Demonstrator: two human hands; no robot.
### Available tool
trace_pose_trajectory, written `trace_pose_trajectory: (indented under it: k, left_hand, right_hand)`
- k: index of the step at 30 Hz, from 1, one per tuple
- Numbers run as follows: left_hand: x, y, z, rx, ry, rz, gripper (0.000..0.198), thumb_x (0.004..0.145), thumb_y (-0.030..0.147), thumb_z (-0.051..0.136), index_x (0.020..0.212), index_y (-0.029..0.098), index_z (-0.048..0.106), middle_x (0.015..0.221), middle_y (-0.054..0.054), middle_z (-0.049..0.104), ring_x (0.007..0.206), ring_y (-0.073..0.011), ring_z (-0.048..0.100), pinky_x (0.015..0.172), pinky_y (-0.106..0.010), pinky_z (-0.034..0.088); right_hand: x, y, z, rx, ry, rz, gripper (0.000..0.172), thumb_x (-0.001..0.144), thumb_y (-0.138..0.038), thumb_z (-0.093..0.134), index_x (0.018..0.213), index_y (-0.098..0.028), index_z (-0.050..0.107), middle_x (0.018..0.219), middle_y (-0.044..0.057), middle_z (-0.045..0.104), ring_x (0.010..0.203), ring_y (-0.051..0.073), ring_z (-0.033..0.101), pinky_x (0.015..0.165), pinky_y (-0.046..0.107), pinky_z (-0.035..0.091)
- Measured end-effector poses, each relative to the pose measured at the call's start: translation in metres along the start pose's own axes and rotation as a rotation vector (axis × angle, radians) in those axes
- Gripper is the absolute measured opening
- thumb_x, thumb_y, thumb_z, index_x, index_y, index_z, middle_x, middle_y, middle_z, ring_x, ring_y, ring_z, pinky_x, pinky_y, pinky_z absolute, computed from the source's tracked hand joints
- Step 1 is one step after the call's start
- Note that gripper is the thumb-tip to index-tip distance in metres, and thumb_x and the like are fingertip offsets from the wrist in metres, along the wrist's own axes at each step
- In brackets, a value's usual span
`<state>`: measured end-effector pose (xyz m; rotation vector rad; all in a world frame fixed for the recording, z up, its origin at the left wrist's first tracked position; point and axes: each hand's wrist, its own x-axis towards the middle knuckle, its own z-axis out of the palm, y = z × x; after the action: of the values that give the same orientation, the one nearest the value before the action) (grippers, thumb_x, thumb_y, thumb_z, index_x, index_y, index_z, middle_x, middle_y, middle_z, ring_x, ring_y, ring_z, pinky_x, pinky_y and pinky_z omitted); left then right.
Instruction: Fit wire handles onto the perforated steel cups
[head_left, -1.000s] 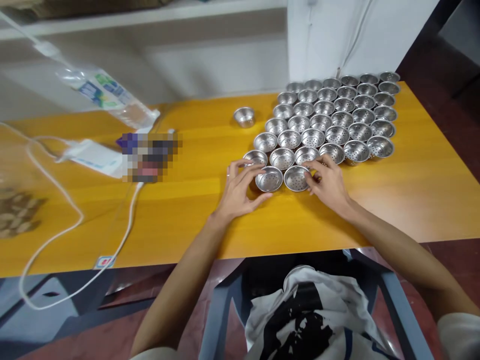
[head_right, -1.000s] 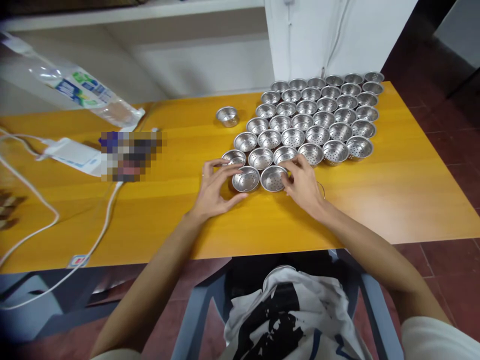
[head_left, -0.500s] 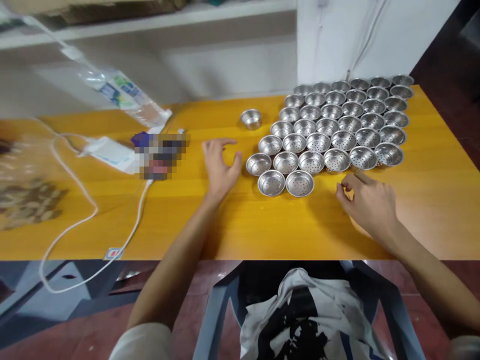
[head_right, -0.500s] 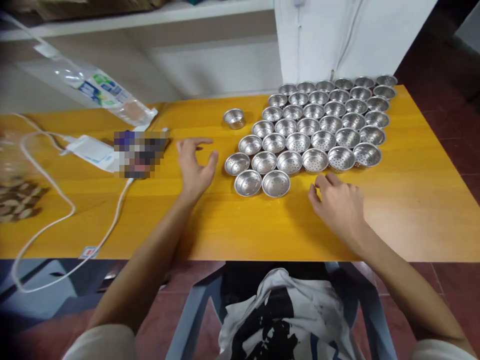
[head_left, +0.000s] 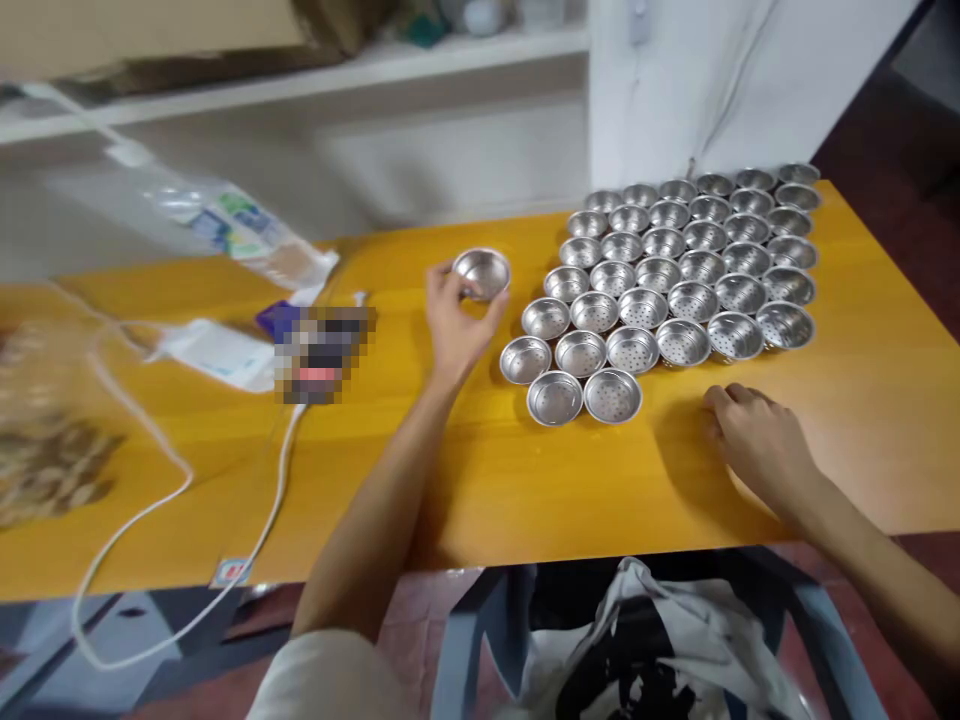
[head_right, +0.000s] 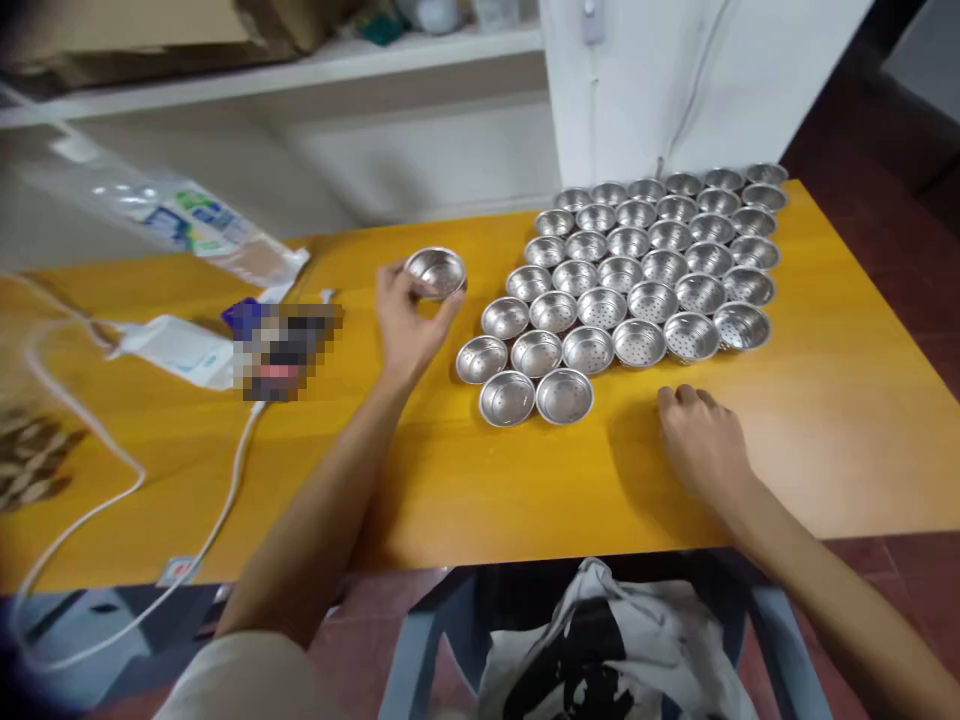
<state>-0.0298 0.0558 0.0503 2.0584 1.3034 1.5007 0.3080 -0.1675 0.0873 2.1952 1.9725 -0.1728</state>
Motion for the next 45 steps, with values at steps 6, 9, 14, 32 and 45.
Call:
trace_pose_trajectory:
  k: [6, 9, 14, 32, 45]
  left_hand:
    - [-0.053, 0.059, -0.013, -0.270, 0.001, 0.217, 0.081, 0.080, 0.062, 0.097, 0.142, 0.031, 0.056, 0.135, -0.007, 0.066, 0.119, -0.0296, 0.075, 0.099, -0.050, 0.063]
    - [-0.074, 0.088, -0.007, -0.385, -0.050, 0.194, 0.085, 0.083, 0.068, 0.093, 0.148, 0.029, 0.054, 0.136, -0.011, 0.067, 0.112, -0.0284, 0.078, 0.091, -0.044, 0.066]
    - [-0.085, 0.101, -0.003, -0.475, -0.100, 0.180, 0.076, 0.091, 0.066, 0.084, 0.148, 0.027, 0.054, 0.129, -0.013, 0.071, 0.111, -0.0297, 0.079, 0.094, -0.047, 0.067]
    - [-0.085, 0.076, -0.005, -0.295, 0.022, 0.185, 0.079, 0.083, 0.069, 0.092, 0.144, 0.031, 0.060, 0.130, -0.010, 0.076, 0.111, -0.0317, 0.078, 0.092, -0.051, 0.066]
    - [-0.083, 0.079, -0.001, -0.347, 0.018, 0.177, 0.071, 0.084, 0.059, 0.095, 0.141, 0.031, 0.062, 0.131, -0.011, 0.076, 0.117, -0.0324, 0.078, 0.095, -0.050, 0.067]
  right_hand:
    - [-0.020, -0.003, -0.026, 0.706, 0.399, -0.212, 0.022, 0.103, -0.016, 0.060, 0.110, -0.016, 0.081, 0.104, 0.010, 0.077, 0.080, 0.017, 0.071, 0.078, 0.033, 0.057]
    - [-0.012, -0.024, -0.059, 0.889, 0.492, -0.360, 0.019, 0.105, -0.024, 0.065, 0.110, -0.019, 0.083, 0.093, 0.005, 0.076, 0.073, 0.014, 0.067, 0.069, 0.028, 0.052]
    - [0.028, -0.063, -0.113, 0.801, 0.471, -0.595, 0.022, 0.104, -0.023, 0.064, 0.104, -0.021, 0.087, 0.082, 0.001, 0.071, 0.069, 0.012, 0.058, 0.069, 0.028, 0.045]
    - [0.096, -0.110, -0.100, 0.779, 0.402, -0.808, 0.026, 0.102, -0.025, 0.068, 0.083, -0.021, 0.085, 0.067, -0.002, 0.062, 0.062, 0.011, 0.049, 0.065, 0.028, 0.036]
    - [0.092, -0.115, -0.091, 0.892, 0.482, -0.714, 0.023, 0.099, -0.027, 0.071, 0.083, -0.021, 0.086, 0.065, -0.002, 0.064, 0.060, 0.010, 0.047, 0.062, 0.029, 0.036]
